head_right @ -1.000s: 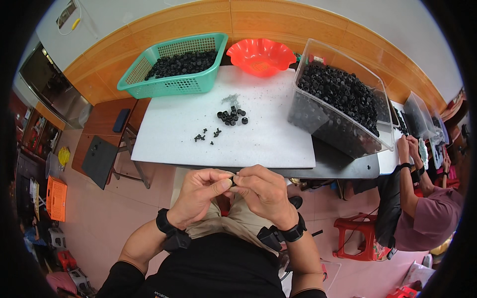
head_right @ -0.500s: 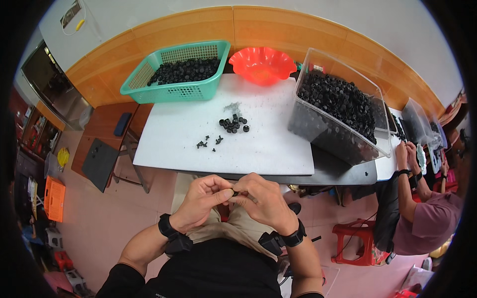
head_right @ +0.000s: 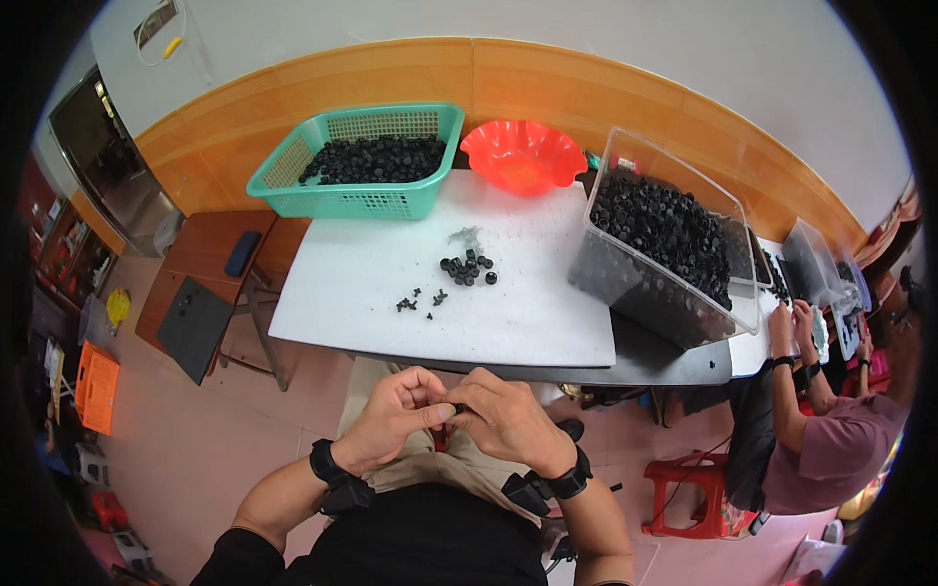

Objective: Assembling small black plastic components by hand on a white work table.

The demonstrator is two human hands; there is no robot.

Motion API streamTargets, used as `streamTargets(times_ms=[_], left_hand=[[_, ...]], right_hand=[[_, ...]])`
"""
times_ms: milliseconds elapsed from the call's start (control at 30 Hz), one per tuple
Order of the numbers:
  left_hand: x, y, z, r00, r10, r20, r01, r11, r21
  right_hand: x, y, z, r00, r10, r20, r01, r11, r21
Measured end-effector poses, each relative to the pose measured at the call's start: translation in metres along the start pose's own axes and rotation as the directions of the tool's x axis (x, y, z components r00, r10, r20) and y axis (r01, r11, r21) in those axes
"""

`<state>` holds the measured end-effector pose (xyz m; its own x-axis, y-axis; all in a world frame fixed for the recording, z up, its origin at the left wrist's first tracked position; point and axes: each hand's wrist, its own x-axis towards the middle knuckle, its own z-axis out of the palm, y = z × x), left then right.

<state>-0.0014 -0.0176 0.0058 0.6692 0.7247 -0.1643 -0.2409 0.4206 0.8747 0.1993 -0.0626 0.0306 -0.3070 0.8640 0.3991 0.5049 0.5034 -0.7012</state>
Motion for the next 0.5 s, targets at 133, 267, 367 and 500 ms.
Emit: streamTargets(times_ms=[133, 267, 367, 500], left_hand=[[-0.001, 0.001, -0.004, 0.999, 0.033, -0.032, -0.034, 0.999, -0.024], [-0.007, -0.001, -0.01, 0.991, 0.086, -0.103, -0.093, 0.993, -0.07], [-0.013, 0.0, -0.019, 0.977, 0.08, -0.199, -0.091, 0.995, -0.047], [-0.018, 0.001, -0.033, 0.97, 0.132, -0.205, -0.135, 0.991, -0.002]], right_hand=[[0.009, -0.003, 0.002, 1.0, -0.015, -0.022, 0.016, 1.0, 0.017], [0.03, -0.002, -0.005, 0.991, 0.058, -0.123, -0.055, 0.998, 0.026], [0.06, 0.007, -0.017, 0.962, 0.093, -0.256, -0.092, 0.996, 0.015], [0.128, 0.021, -0.038, 0.941, 0.071, -0.332, -0.099, 0.993, -0.068]])
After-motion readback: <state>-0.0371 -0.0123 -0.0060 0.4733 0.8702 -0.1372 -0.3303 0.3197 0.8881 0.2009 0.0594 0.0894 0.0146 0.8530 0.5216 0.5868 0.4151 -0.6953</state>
